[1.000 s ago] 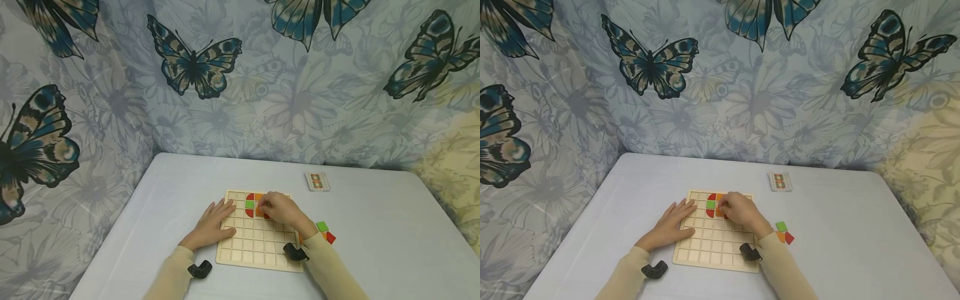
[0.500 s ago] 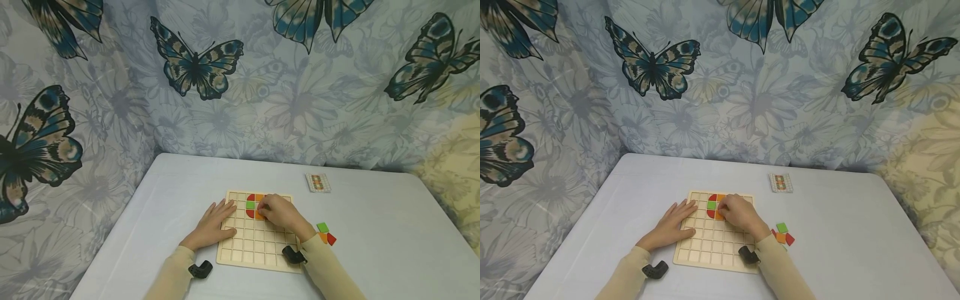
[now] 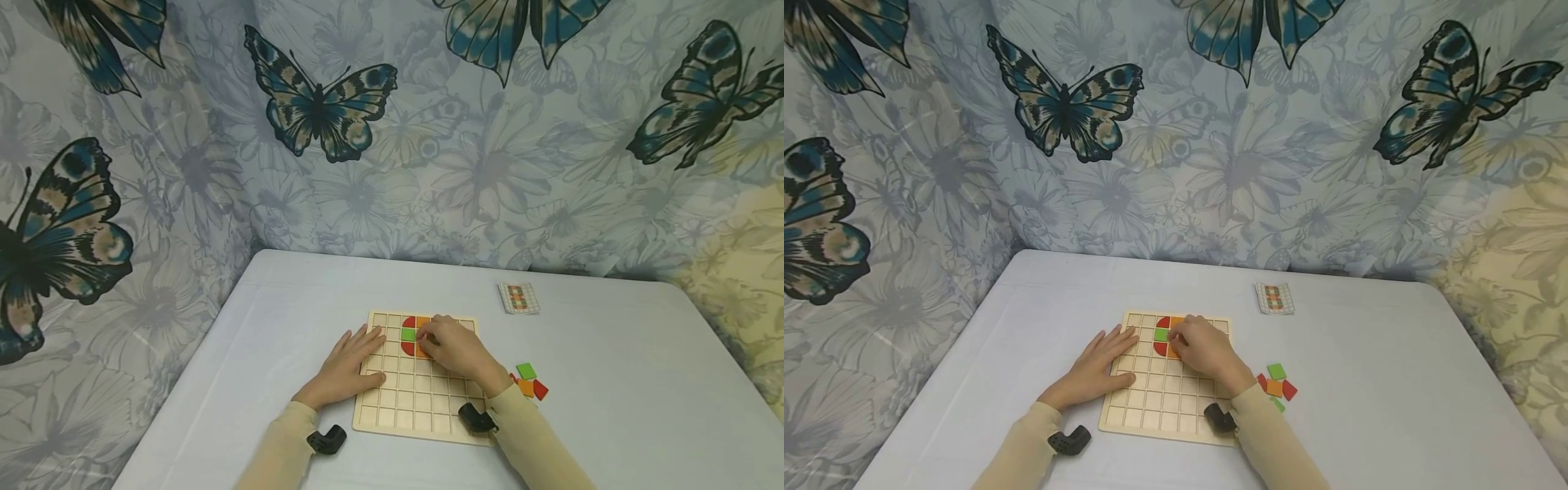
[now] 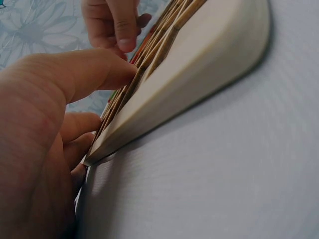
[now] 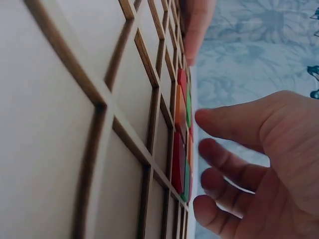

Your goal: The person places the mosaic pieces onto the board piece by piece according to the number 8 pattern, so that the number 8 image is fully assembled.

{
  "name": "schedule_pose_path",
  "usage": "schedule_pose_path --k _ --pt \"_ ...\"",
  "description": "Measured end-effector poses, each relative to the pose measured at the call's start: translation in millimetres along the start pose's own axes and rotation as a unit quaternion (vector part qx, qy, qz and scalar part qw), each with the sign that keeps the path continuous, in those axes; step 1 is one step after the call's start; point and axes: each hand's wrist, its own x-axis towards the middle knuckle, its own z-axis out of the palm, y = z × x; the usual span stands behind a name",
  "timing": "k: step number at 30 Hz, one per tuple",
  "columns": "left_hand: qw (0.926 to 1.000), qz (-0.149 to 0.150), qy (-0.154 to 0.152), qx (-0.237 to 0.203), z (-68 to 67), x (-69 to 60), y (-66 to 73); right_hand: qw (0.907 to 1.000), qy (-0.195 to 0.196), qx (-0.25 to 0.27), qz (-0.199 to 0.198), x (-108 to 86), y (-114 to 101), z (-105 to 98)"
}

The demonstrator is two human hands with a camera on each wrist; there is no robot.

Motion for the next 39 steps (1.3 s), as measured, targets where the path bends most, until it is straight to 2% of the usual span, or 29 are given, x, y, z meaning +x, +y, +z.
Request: schedule_pose_path --k 7,10,18,24,31,35,39 --pt "1.0000 0.008 0.000 0.006 -0.8 -0.7 0.5 0.9955 0.002 -0.004 -0.095 -1.3 0 6" --pt "0.9999 0.010 0.003 0.008 -1.0 -0.8 1.1 0.9940 0.002 -0.006 -0.109 -1.5 -1 6" --pt "1.0000 0.005 0.000 0.004 -0.4 0.2 0.0 0.9977 0.019 -0.019 -0.063 -1.8 -5 6" --pt "0.9999 0.008 0.002 0.007 -0.5 -0.1 -0.2 0.9989 0.011 -0.012 -0.045 -1.2 -6 7" --pt "1.0000 0.004 -0.002 0.008 -1.0 0.1 0.2 0.9994 0.024 -0.017 -0.016 -0.9 -6 6" --pt "0.9999 0.005 -0.001 0.011 -0.9 0.4 -0.1 0.9992 0.026 -0.022 -0.021 0.0 -7 7" --pt "0.9999 0.006 -0.003 0.013 -1.5 0.1 0.4 0.9984 0.017 -0.033 -0.042 0.7 -6 11"
